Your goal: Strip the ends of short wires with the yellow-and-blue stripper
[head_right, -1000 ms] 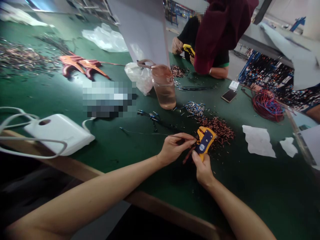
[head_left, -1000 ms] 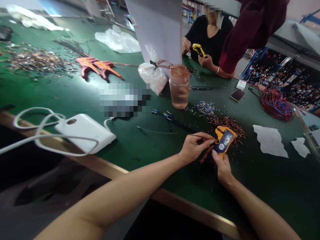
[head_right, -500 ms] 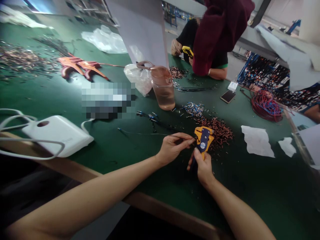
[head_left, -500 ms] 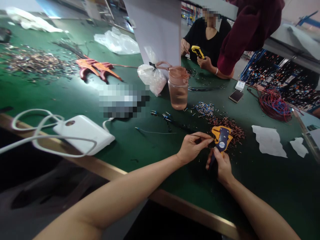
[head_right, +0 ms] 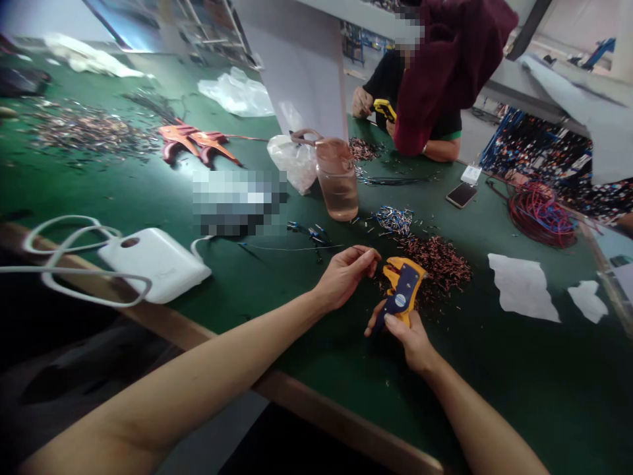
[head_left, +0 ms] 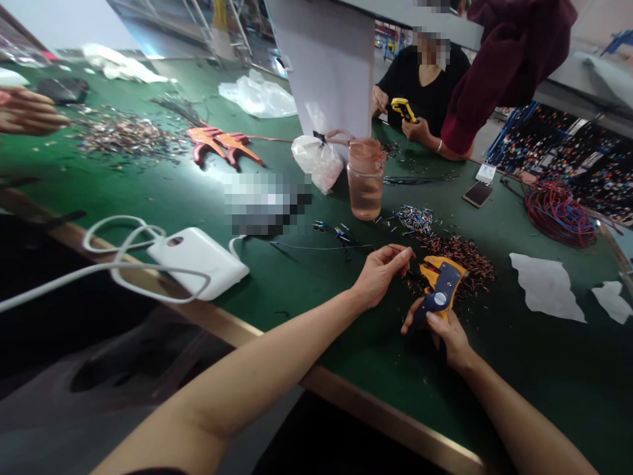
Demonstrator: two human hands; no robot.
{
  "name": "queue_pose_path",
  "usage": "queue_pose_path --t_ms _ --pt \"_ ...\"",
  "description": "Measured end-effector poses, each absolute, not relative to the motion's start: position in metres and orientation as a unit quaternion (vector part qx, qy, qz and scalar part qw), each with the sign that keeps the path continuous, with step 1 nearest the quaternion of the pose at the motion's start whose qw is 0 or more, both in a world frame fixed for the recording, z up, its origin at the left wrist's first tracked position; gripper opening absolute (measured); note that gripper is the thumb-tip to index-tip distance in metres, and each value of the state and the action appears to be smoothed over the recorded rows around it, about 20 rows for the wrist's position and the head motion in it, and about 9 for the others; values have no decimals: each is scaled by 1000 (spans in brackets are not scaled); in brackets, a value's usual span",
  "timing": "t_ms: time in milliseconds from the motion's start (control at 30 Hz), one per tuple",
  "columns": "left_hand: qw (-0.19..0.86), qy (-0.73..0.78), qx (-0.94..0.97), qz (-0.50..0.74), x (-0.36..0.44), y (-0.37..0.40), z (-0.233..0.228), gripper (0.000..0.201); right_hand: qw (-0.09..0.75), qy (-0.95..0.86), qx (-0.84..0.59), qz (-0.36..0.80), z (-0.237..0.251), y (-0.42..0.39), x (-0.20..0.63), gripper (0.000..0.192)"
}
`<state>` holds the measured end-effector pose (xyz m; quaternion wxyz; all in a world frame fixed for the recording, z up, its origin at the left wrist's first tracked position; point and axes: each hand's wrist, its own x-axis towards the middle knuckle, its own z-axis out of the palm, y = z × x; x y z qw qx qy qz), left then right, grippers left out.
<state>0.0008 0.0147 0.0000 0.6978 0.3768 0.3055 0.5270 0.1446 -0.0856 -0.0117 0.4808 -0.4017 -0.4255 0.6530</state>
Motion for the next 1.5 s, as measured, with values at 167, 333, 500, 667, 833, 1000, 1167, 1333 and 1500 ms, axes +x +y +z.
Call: queue_pose_path --t_ms 167,333,500,667,833,1000,1167,1333,1500 --pt "704 296 397 508 1 13 -1 30 480 -427 -401 653 -15 -86 145 34" --pt "713 291 391 504 2 12 -1 31 482 -425 -407 649 -15 -87 145 31" --pt "719 286 384 503 2 11 1 32 486 -423 -403 650 -17 -87 145 29" --pt "721 286 387 498 2 11 2 33 482 -432 -412 642 -16 -87 143 30" --pt "726 290 377 496 2 11 0 37 475 -433 -436 630 -12 -87 140 36" --pt "726 300 370 496 3 13 -2 38 485 -424 -486 591 -14 -87 138 44" --pt "724 304 372 494 3 15 -3 35 494 -409 -486 594 -16 -87 139 45" --pt "722 308 359 505 2 17 -3 33 513 -396 -472 599 -17 -87 139 42" --pt "708 322 346 524 2 18 -2 31 548 -362 -428 621 -18 -86 139 33"
